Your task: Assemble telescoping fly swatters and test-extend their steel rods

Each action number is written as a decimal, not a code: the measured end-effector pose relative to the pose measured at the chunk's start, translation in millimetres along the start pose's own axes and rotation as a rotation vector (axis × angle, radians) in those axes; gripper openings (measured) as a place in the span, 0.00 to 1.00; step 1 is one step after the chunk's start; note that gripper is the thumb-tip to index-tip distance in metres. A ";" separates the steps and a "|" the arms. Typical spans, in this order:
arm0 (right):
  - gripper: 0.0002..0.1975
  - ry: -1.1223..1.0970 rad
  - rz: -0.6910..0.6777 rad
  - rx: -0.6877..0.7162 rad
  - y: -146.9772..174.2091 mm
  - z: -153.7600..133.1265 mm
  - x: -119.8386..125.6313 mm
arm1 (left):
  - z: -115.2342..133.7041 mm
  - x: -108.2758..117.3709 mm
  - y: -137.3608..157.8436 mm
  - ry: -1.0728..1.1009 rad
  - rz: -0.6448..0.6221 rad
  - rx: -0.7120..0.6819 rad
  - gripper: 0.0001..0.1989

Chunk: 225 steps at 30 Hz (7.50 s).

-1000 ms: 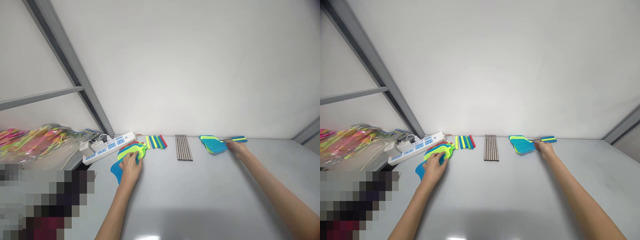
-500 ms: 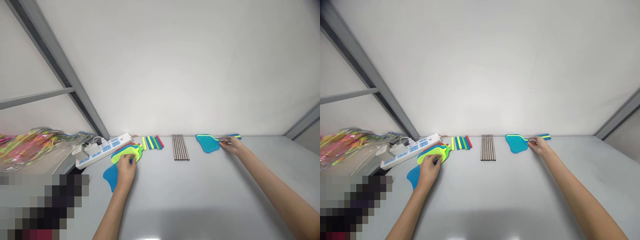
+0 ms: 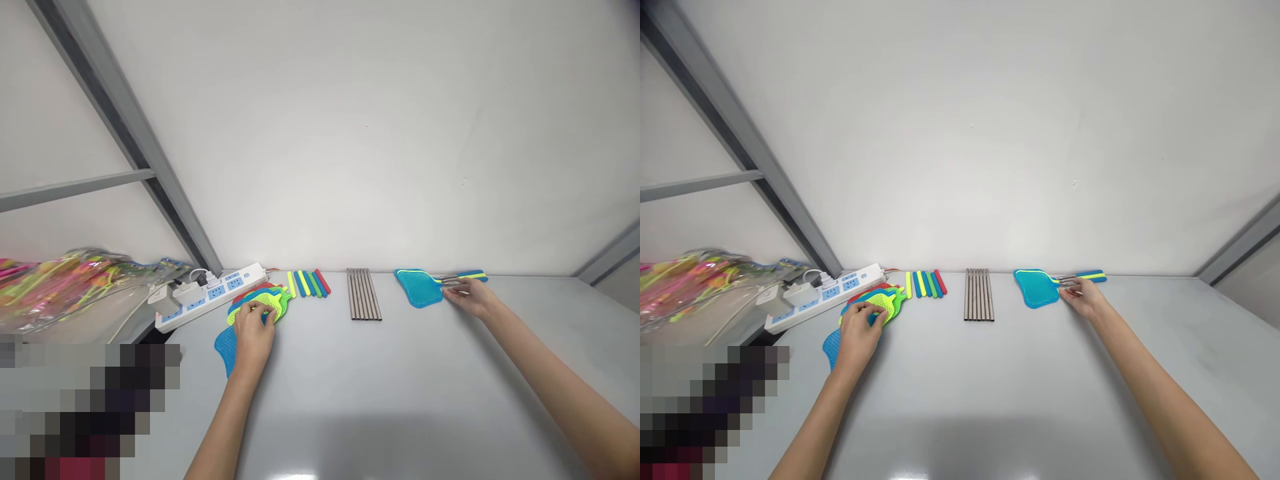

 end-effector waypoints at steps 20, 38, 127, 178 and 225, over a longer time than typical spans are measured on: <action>0.16 0.550 -0.666 0.064 115.1 87.4 -67.5 | 97.5 45.2 55.1 0.372 0.166 -0.499 0.04; 0.17 0.820 -0.452 0.262 89.4 84.4 -53.8 | 109.3 45.0 67.6 0.582 -0.150 -0.544 0.04; 0.16 -0.287 -0.588 -0.058 79.1 38.1 8.3 | 101.8 1.4 88.8 0.129 -0.889 -0.653 0.50; 0.12 -0.125 -0.544 -0.161 105.6 68.4 -9.5 | 120.6 12.3 88.2 0.414 -0.552 -0.662 0.40; 0.18 -0.039 -0.861 -0.065 130.0 69.6 -24.2 | 116.4 19.0 94.1 0.588 -0.525 -0.760 0.31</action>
Point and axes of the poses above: each hand's wrist, its own y-axis away from the middle knuckle, its own x-axis out of the back of the hand, z = x × y, the point moved 3 cm from there along -y, towards the middle knuckle, and after that the axes turned 6 degrees about -y, right-handed, at the moved point
